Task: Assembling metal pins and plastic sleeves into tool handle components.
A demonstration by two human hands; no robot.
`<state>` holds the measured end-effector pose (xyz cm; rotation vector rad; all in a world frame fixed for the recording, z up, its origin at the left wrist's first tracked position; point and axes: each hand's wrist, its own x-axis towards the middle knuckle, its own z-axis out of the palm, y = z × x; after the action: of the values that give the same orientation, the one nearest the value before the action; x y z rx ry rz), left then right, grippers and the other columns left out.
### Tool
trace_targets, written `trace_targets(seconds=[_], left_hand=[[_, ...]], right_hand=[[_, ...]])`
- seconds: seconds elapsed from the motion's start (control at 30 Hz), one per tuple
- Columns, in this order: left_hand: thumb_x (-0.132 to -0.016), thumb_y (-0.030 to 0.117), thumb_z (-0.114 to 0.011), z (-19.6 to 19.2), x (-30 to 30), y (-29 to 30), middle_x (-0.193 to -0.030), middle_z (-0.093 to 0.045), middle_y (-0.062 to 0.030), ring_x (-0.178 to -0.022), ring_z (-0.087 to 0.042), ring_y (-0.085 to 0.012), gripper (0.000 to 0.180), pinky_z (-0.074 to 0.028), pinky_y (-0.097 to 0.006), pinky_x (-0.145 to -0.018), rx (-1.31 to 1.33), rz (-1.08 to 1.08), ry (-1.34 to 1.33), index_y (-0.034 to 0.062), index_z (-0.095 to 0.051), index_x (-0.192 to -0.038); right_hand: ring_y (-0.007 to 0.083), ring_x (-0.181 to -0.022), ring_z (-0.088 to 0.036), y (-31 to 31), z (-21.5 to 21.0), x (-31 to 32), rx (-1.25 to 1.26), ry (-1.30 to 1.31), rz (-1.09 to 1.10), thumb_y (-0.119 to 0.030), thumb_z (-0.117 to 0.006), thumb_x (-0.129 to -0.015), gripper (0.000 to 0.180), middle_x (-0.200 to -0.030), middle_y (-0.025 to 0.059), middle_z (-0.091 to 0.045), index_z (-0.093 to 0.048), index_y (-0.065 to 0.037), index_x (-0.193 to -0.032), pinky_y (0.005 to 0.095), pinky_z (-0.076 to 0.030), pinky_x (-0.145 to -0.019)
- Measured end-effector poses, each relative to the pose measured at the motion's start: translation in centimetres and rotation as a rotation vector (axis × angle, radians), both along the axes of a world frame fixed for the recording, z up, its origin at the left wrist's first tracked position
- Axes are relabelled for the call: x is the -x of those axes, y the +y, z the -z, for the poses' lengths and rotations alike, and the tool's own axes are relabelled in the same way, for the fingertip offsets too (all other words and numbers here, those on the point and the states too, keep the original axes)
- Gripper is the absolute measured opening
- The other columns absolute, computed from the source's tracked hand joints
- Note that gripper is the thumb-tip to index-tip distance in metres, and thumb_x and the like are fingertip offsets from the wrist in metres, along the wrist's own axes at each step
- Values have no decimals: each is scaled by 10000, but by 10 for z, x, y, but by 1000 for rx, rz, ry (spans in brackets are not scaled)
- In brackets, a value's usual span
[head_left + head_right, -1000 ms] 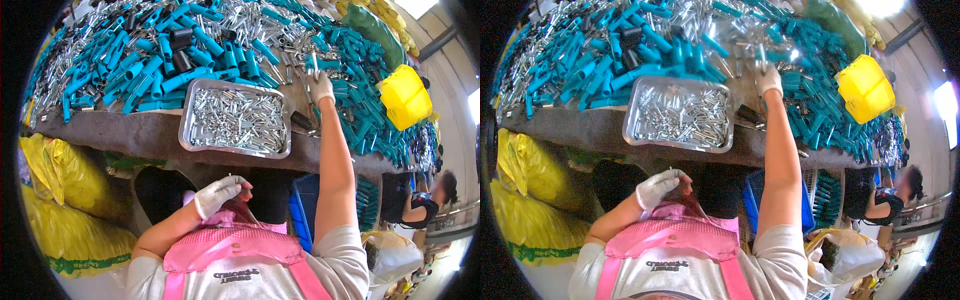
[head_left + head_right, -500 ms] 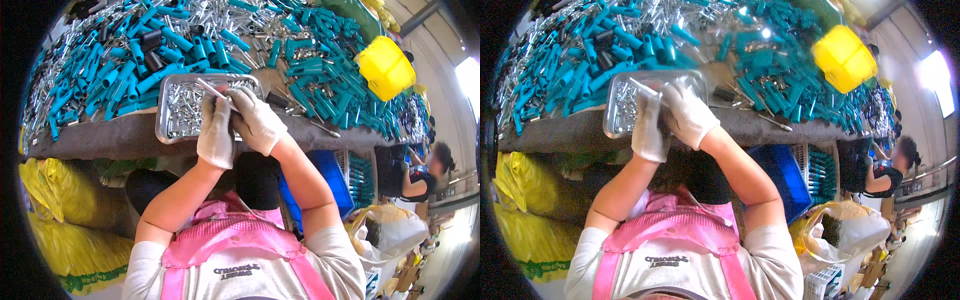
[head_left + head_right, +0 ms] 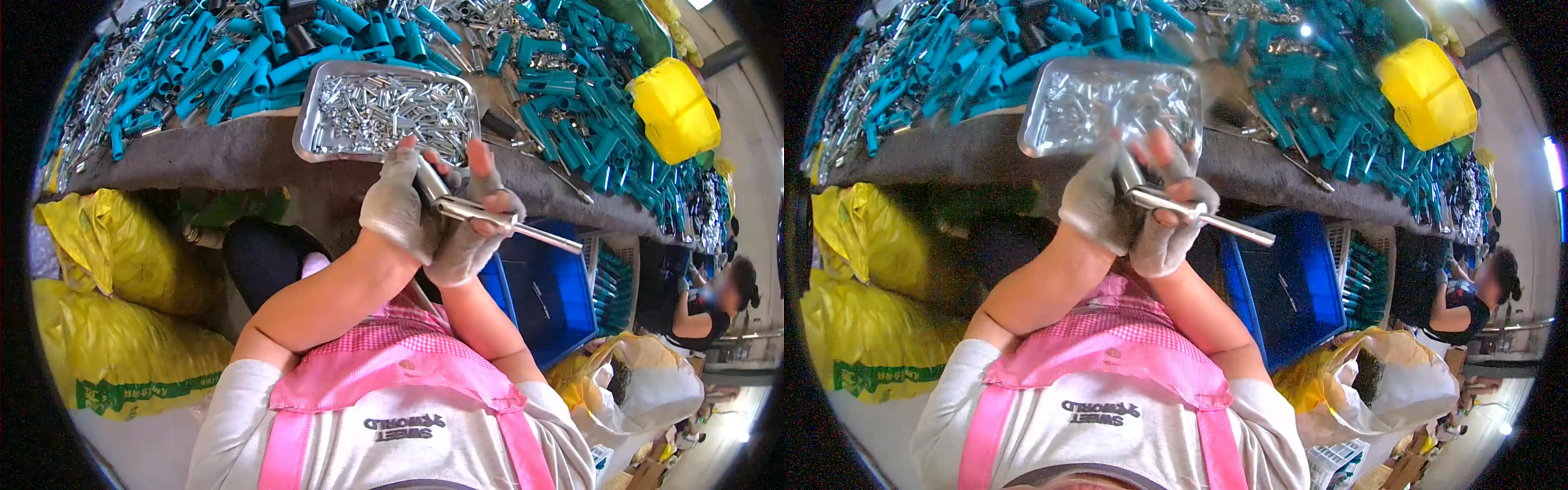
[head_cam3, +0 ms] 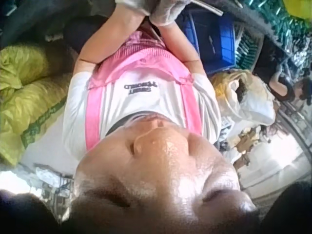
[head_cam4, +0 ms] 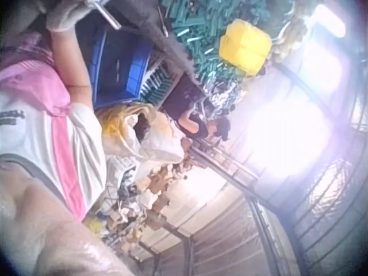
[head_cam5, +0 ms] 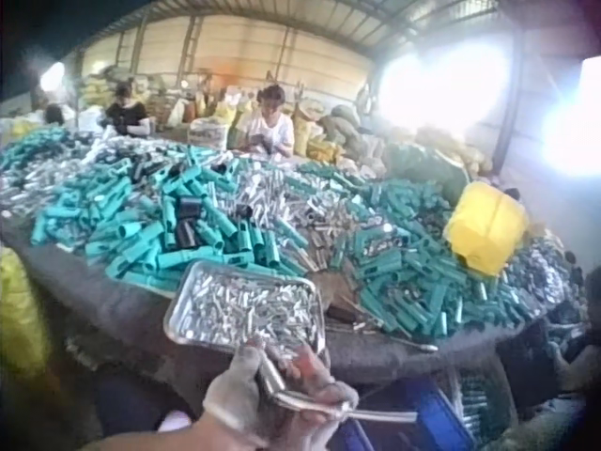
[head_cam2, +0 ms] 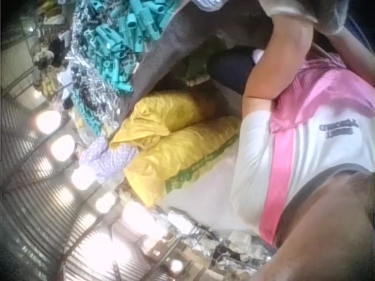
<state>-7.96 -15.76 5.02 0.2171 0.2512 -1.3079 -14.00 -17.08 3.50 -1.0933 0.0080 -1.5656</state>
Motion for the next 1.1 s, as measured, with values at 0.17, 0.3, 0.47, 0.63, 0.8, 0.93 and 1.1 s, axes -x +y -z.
trace_targets(seconds=[0.17, 0.3, 0.47, 0.63, 0.8, 0.93, 1.1], left_hand=[[-974, 264, -328, -15, -14, 24, -924, -559, -101, -847, -563, -231, 253, -477, -381, -804, -14, 82, -145, 62, -475, -1018], [-977, 254, -332, -5, -16, 26, -927, -544, -121, -887, -569, -254, 264, -472, -404, -852, -56, 61, -154, 29, -470, -983], [-971, 219, -364, -4, 1, 26, -915, -526, -128, -880, -575, -270, 230, -476, -458, -884, -57, 9, -127, 6, -448, -991], [-963, 219, -396, -2, 23, 34, -860, -508, -70, -745, -549, -178, 281, -524, -380, -727, -135, -69, -600, 118, -360, -1223], [-967, 211, -382, 21, 22, 38, -817, -508, -67, -657, -519, -140, 244, -507, -334, -642, -176, 16, -572, 106, -384, -1187], [-962, 236, -402, 26, 49, 34, -822, -505, -69, -685, -523, -173, 219, -506, -389, -672, -246, 47, -504, 106, -404, -1138], [-936, 257, -455, 42, 42, 33, -853, -511, -83, -734, -532, -192, 245, -475, -394, -695, -95, -22, -605, 129, -412, -1140]], right_hand=[[378, -1280, -304, -23, 6, 27, 550, 769, 343, -410, -441, -906, 407, -1385, 233, -323, -570, -77, -1103, 468, -206, -1032], [331, -1184, -372, 3, 2, 45, 273, 739, 318, -277, -590, -844, 563, -1233, 233, -422, -387, 0, -1290, 407, -313, -976], [213, -692, -554, 17, 9, 78, 373, 703, 578, 0, -694, -731, 179, -768, 97, -580, -569, -6, -860, 282, -446, -598], [124, -649, -569, 27, 33, 89, -567, 518, -258, -173, -543, -905, 235, -817, 94, -585, -489, -2, -1057, 239, -471, -587], [122, -652, -506, 42, 26, 116, -262, 815, -236, -355, -549, -887, 495, -870, 93, -523, -330, -36, -1196, 229, -424, -616], [328, -1020, -506, 35, 49, 114, 419, 951, 658, -165, -471, -908, 337, -1139, 228, -464, -404, -6, -1197, 386, -412, -872], [378, -902, -563, 30, 55, 106, 213, 1029, 404, -37, -563, -763, 376, -975, 189, -583, -519, -85, -1133, 443, -463, -731]])
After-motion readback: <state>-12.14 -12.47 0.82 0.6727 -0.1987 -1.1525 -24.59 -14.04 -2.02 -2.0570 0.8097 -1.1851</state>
